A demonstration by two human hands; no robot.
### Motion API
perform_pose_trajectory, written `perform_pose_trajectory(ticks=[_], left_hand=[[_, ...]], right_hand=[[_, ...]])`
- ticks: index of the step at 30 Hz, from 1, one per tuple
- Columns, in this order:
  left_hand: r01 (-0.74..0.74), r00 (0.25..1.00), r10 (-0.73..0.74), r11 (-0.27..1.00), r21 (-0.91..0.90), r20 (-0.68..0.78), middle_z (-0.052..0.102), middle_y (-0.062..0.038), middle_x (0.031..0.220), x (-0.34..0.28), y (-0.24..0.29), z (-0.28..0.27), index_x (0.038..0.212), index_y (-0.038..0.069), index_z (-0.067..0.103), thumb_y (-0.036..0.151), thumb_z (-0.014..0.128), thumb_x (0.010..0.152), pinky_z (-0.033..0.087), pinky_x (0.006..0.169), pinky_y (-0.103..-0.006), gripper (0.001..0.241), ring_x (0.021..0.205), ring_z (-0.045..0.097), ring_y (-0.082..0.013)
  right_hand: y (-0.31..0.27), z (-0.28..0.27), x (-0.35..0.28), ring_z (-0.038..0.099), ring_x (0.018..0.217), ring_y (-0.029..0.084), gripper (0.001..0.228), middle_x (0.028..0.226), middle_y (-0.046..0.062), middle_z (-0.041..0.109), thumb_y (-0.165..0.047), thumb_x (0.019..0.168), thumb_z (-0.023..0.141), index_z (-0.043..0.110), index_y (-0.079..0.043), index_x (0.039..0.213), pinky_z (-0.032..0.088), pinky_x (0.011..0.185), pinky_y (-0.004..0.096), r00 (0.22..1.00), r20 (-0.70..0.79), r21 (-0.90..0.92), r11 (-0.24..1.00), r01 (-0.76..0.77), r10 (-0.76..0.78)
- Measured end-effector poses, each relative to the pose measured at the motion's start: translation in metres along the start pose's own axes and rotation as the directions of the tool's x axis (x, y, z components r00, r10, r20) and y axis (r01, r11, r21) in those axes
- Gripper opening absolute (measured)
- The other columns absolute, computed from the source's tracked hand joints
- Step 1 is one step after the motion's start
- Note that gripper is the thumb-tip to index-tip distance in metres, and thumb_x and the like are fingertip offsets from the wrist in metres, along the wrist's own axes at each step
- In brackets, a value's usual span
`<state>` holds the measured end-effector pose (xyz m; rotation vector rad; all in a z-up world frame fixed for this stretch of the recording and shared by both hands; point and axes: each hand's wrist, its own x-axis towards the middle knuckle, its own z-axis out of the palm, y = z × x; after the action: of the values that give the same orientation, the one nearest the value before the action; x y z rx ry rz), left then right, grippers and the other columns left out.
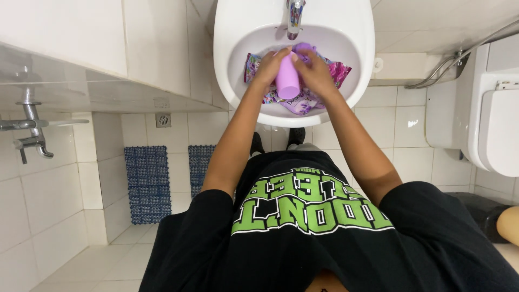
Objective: The person rinses several laundry detergent and softener sachets in a sink filled with water, moving them around and turning them over before setting one aside.
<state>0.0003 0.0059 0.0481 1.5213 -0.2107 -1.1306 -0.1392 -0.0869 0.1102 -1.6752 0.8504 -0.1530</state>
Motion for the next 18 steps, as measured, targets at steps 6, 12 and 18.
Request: perform_pose_trajectory(ticks=[6, 12, 18], left_hand=[[-0.039, 0.998, 0.041, 0.997, 0.06, -0.045, 0.075, -0.02, 0.11, 0.046, -0.065, 0.023, 0.121, -0.005, 0.069, 0.059, 0.049, 0.099, 0.057, 0.077, -0.0378, 0.071, 0.096, 0.072, -0.0264], [0.03, 0.998, -0.023, 0.989, -0.148, 0.05, 0.073, -0.015, 0.095, 0.049, -0.054, 0.009, 0.104, 0.001, 0.064, 0.045, 0.043, 0.101, 0.062, 0.057, -0.0366, 0.049, 0.077, 0.074, -0.0251], [-0.143, 0.987, 0.148, 0.986, 0.083, -0.063, 0.076, -0.013, 0.076, 0.029, -0.038, -0.012, 0.073, -0.004, 0.07, 0.031, 0.06, 0.103, 0.051, 0.045, -0.0276, 0.047, 0.054, 0.072, -0.0145]], right_hand=[[-0.01, -0.004, -0.036, 0.075, 0.082, 0.027, 0.104, 0.117, 0.022, 0.068, -0.036, 0.079, 0.076, 0.014, -0.01, 0.159, 0.065, 0.062, 0.045, 0.97, 0.204, 0.023, 0.989, -0.144, 0.136], [-0.025, -0.051, -0.031, 0.073, 0.095, 0.032, 0.098, 0.111, 0.027, 0.072, -0.028, 0.081, 0.085, 0.034, -0.004, 0.161, 0.057, 0.09, 0.038, 0.985, 0.076, -0.547, 0.82, 0.17, -0.154], [-0.1, -0.081, -0.097, 0.068, 0.114, 0.021, 0.075, 0.126, 0.016, 0.069, -0.019, 0.091, 0.082, 0.049, -0.002, 0.157, 0.056, 0.104, 0.032, 0.908, -0.019, 0.185, 0.891, 0.415, -0.419]])
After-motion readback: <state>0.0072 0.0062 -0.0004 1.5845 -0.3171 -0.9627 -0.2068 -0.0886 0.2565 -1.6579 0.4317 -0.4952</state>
